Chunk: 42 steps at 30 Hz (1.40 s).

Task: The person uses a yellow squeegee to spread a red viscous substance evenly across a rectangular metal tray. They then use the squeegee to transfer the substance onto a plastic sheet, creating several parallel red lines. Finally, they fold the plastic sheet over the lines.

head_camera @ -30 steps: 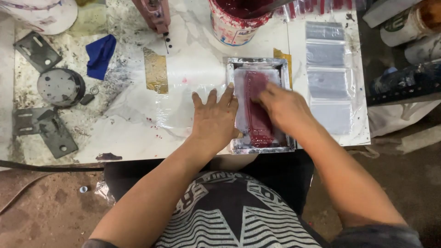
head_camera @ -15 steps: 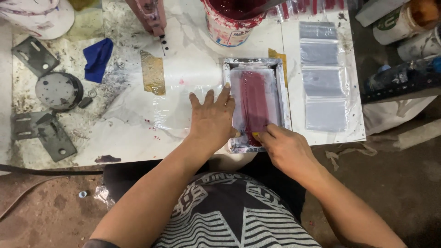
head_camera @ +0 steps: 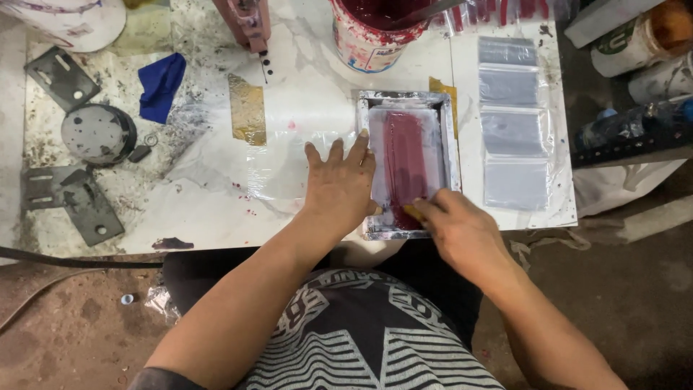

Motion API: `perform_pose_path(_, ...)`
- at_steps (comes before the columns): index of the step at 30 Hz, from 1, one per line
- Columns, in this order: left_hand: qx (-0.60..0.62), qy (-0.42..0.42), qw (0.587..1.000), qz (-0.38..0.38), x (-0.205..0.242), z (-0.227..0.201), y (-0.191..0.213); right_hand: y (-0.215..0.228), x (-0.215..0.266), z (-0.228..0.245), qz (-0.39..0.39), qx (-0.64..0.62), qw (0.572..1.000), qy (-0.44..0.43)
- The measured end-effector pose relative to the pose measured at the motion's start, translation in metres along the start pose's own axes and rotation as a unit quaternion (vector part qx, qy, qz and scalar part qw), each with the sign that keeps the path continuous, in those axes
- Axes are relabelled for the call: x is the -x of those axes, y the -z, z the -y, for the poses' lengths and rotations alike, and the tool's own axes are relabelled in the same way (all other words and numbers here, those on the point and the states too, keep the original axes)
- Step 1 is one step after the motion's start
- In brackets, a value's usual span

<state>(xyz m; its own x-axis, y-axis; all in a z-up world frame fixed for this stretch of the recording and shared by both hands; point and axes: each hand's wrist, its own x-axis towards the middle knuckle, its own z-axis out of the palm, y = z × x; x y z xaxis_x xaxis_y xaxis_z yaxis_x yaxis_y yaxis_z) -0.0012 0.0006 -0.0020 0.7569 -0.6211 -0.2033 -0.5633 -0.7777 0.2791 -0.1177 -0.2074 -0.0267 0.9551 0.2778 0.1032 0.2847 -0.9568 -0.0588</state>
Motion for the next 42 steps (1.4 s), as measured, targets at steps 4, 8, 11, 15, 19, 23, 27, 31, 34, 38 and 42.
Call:
perform_pose_path(4, 0.003, 0.001, 1.000, -0.004, -0.001, 0.002, -0.005, -0.019, 0.010, -0.032, -0.020, 0.000, 1.000, -0.008)
perform_pose_path(8, -0.002, -0.002, 1.000, -0.003, -0.003, 0.002, -0.004, -0.014, 0.011, -0.030, -0.006, 0.011, 0.999, 0.042)
perform_pose_path(11, 0.000, 0.001, 1.000, -0.007, -0.002, 0.001, -0.003, -0.010, 0.008, -0.019, 0.007, 0.038, 0.997, 0.064)
perform_pose_path(15, 0.002, 0.002, 1.000, -0.013, 0.000, 0.000, -0.002, -0.010, -0.001, -0.009, -0.005, 0.055, 0.996, 0.073)
perform_pose_path(19, 0.003, 0.000, 1.000, -0.007, 0.000, 0.001, 0.000, -0.015, -0.008, -0.021, -0.001, -0.004, 0.997, 0.081)
perform_pose_path(23, 0.007, 0.002, 1.000, -0.012, 0.000, 0.000, -0.001, -0.009, -0.010, -0.030, -0.009, -0.024, 0.998, 0.051)
perform_pose_path(27, 0.001, 0.002, 1.000, -0.008, -0.001, 0.001, -0.002, -0.037, -0.007, -0.038, -0.021, 0.019, 0.999, 0.040)
perform_pose_path(31, 0.010, 0.001, 1.000, -0.009, 0.000, 0.001, -0.001, -0.033, -0.006, -0.020, -0.014, -0.028, 0.998, 0.049)
perform_pose_path(34, 0.011, -0.002, 1.000, -0.010, 0.001, -0.001, -0.001, -0.038, 0.004, -0.024, -0.009, 0.035, 0.997, 0.064)
perform_pose_path(38, 0.007, 0.003, 1.000, -0.011, 0.000, 0.000, -0.001, -0.031, 0.005, -0.013, -0.018, 0.020, 0.998, 0.052)
perform_pose_path(42, 0.007, 0.001, 1.000, -0.002, 0.000, 0.000, -0.001, -0.018, 0.012, -0.005, -0.016, 0.011, 0.999, 0.031)
